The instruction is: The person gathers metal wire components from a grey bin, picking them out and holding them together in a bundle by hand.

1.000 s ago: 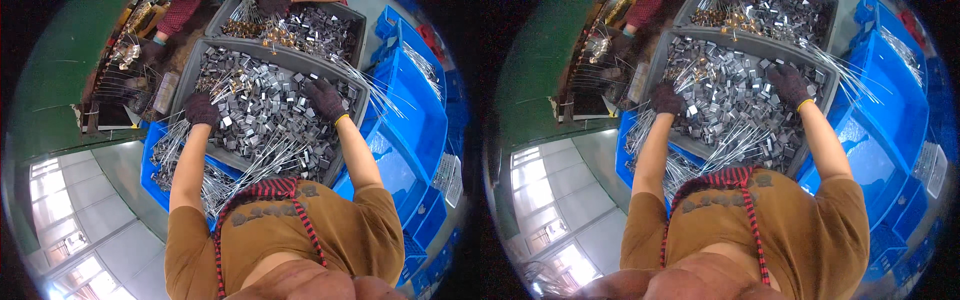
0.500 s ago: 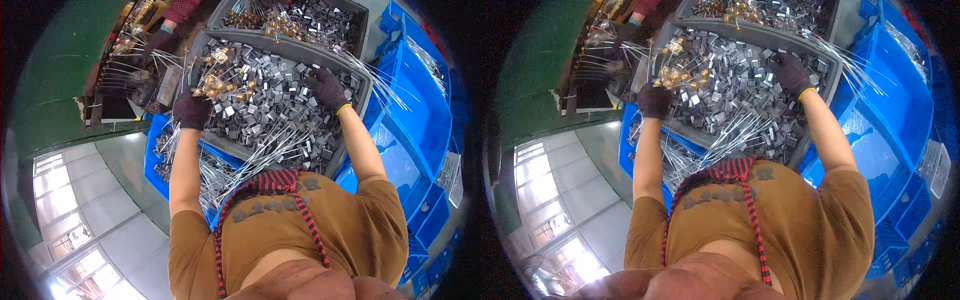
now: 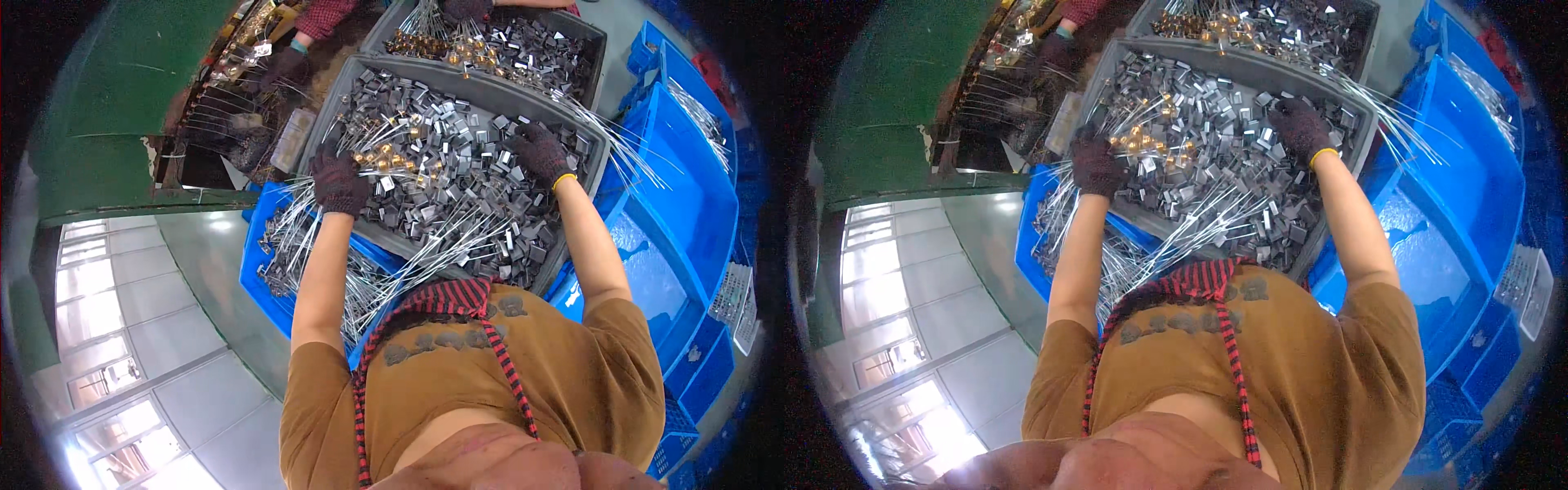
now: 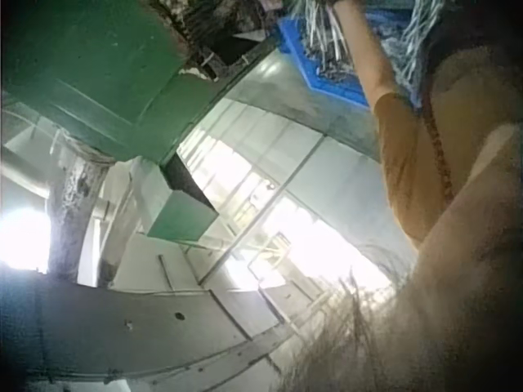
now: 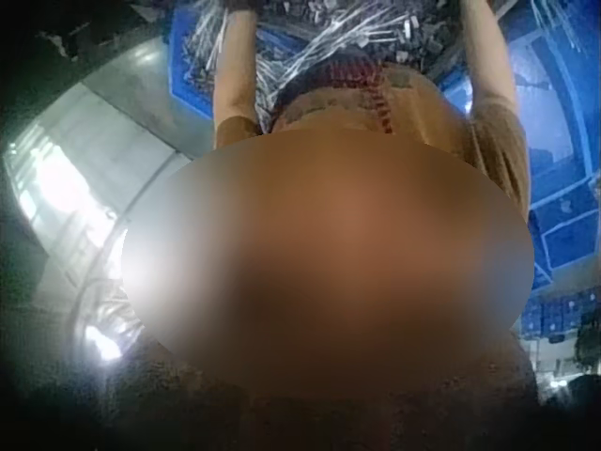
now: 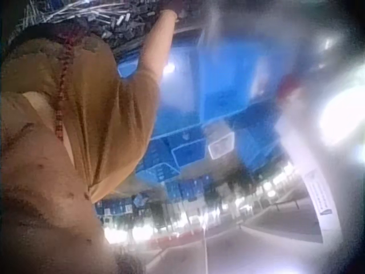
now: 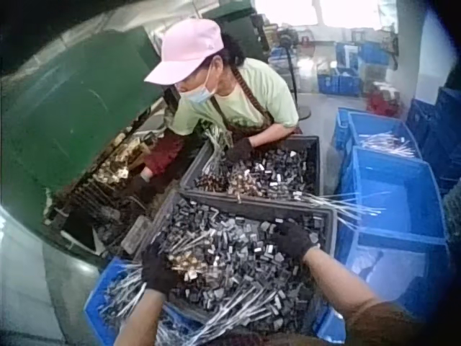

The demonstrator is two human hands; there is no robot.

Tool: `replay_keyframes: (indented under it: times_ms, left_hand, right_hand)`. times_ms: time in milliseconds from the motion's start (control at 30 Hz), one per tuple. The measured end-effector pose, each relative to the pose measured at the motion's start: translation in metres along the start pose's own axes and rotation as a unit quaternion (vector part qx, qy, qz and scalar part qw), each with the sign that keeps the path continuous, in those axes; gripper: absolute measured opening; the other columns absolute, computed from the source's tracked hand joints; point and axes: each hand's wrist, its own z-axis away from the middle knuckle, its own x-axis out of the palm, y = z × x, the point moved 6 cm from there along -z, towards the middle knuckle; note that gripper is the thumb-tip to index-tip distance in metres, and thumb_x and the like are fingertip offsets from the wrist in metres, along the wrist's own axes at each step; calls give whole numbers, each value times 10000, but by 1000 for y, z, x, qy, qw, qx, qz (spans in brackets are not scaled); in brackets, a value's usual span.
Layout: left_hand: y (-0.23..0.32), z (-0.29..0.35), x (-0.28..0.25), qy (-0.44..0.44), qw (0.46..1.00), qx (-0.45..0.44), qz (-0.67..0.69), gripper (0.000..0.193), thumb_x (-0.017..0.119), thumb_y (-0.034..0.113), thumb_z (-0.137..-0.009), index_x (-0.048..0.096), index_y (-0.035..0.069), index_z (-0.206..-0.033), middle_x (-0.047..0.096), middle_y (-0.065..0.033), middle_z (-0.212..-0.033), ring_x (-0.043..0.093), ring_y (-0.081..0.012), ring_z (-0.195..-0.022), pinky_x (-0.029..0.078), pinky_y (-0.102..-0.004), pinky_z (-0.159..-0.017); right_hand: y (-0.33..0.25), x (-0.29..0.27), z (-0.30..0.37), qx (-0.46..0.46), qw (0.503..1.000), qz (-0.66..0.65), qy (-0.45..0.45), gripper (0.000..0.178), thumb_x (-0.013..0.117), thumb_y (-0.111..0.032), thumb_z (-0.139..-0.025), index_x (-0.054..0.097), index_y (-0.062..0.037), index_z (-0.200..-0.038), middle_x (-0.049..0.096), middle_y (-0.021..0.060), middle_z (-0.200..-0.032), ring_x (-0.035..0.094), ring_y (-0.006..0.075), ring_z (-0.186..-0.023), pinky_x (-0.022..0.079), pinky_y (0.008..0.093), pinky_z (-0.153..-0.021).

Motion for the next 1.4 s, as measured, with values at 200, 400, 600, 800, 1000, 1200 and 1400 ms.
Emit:
replay_keyframes:
  times_ms: [200,400,600,800,1000,1200,1400]
  left_hand:
    - [-36,-36,36,-60,992,-101,39,794,765,410,-806,511,82,-1483,443,-210,-1579,402,-379,-1478,312,-492,-1230]
    - [-50,-47,42,-79,988,-122,-56,975,828,542,-727,494,25,-1483,530,-235,-1508,527,-377,-1394,450,-448,-1153]
    - [-60,-34,63,-156,977,-127,-68,763,833,539,-715,679,87,-1309,672,-221,-1328,665,-400,-1208,553,-479,-1027]
    - [-78,-49,101,-172,973,-130,-80,827,851,531,-718,594,112,-1383,639,-199,-1386,625,-398,-1283,538,-507,-1046]
    - [-69,-51,98,-211,967,-129,-53,673,812,424,-754,660,148,-1349,639,-194,-1401,638,-395,-1266,511,-499,-1086]
    - [-65,-27,47,-176,973,-149,-2,644,790,527,-764,691,170,-1290,694,-211,-1295,664,-418,-1203,533,-526,-1020]
    - [-79,-7,-10,-58,985,-159,31,545,702,533,-844,719,91,-1162,726,-238,-1164,687,-437,-1099,543,-532,-950]
  right_hand:
    - [-4,5,5,-50,996,72,-17,531,693,-454,-946,694,-11,-1238,731,222,-1090,727,316,-909,554,436,-849]
    - [-31,2,13,-54,991,107,-52,494,648,-474,-977,708,-41,-1207,724,228,-1136,701,397,-1040,538,481,-916]
    - [-35,1,15,-128,983,130,-12,469,604,-447,-990,657,-52,-1238,695,270,-1142,663,463,-1066,523,541,-923]
    - [-38,3,14,-94,983,153,-36,432,603,-433,-990,668,-45,-1168,698,263,-1107,662,463,-1054,522,548,-907]
    - [-33,2,16,-93,986,136,-25,425,632,-419,-972,673,-36,-1151,701,268,-1092,662,462,-1055,517,540,-902]
    - [-45,-10,23,-91,991,99,-4,396,642,-386,-961,685,-45,-1157,707,260,-1097,666,457,-1055,516,524,-908]
    - [-31,11,11,41,947,-308,-79,321,676,-329,-999,709,-63,-1175,683,47,-874,630,147,-696,513,318,-637]
